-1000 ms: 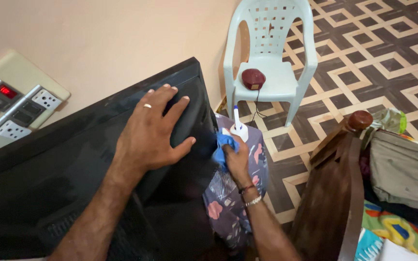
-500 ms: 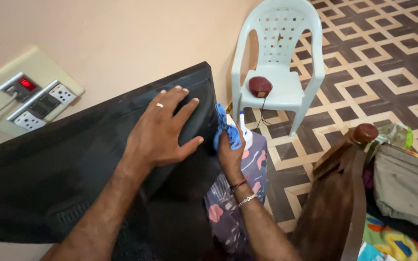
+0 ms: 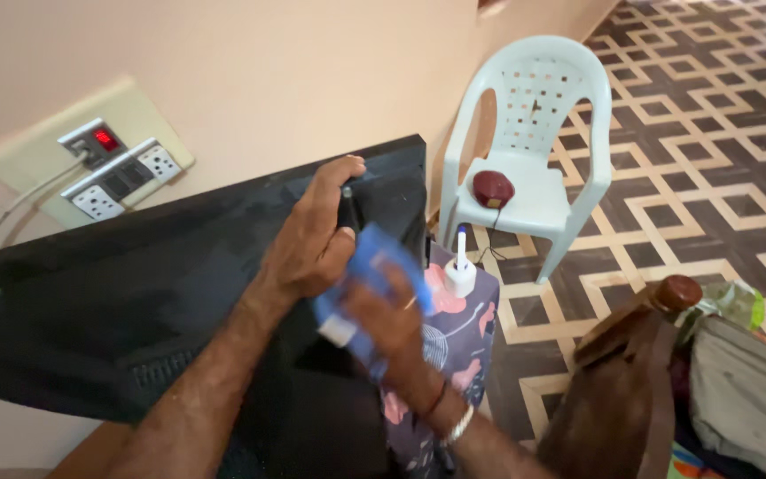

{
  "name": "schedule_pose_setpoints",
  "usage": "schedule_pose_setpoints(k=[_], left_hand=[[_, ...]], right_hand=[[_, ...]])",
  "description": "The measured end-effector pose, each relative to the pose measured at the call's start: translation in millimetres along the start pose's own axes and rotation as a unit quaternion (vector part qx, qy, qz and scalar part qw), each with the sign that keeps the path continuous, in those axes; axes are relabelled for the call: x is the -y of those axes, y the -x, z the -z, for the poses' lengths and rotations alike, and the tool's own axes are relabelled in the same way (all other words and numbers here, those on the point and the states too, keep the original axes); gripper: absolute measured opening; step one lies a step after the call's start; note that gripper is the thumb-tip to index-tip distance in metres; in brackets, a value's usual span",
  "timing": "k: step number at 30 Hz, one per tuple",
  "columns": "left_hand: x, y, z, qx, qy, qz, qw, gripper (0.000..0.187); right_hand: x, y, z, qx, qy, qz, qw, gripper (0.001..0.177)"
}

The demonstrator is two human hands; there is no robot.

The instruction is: The person wipes the back and top surfaces of a television with a blue cloth, then picks up a remote control and moves the television on its stand.

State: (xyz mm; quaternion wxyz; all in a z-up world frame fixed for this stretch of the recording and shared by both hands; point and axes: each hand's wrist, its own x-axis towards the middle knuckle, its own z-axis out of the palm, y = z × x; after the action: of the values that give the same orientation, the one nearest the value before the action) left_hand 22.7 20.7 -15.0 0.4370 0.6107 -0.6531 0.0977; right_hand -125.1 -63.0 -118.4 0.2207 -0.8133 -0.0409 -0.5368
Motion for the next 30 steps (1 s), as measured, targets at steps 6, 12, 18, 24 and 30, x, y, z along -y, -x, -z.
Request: schedule_pose_setpoints(k=[6,12,18,24,30], left_hand=[[3,2,5,-0.049,0.116,0.058,0.99,0.071],[7,7,3,-0.064,0.128,0.071,0.987,0.075],[18,9,2,-0.149,0.303,0.086,0.937,0.069],[17,8,2,-0.146,0.261,0.099,0.949,0.066],[-16,33,5,0.018,-0.062,0.013,0.998,0.062]], right_hand=[[-63,-48,6,0.101,0.136,0.084,0.982,0.037],[-108,-114,8,0.081,0.022,-0.077,0.993,0.041],[-27,-11,2,0.025,0.011,-0.002,1.0,0.036],[96,116,-18,0.074,-0.214,-0.227,0.947,0.041],[82,152,-27,0.056,-0.276,-0.275,0.919,0.048]])
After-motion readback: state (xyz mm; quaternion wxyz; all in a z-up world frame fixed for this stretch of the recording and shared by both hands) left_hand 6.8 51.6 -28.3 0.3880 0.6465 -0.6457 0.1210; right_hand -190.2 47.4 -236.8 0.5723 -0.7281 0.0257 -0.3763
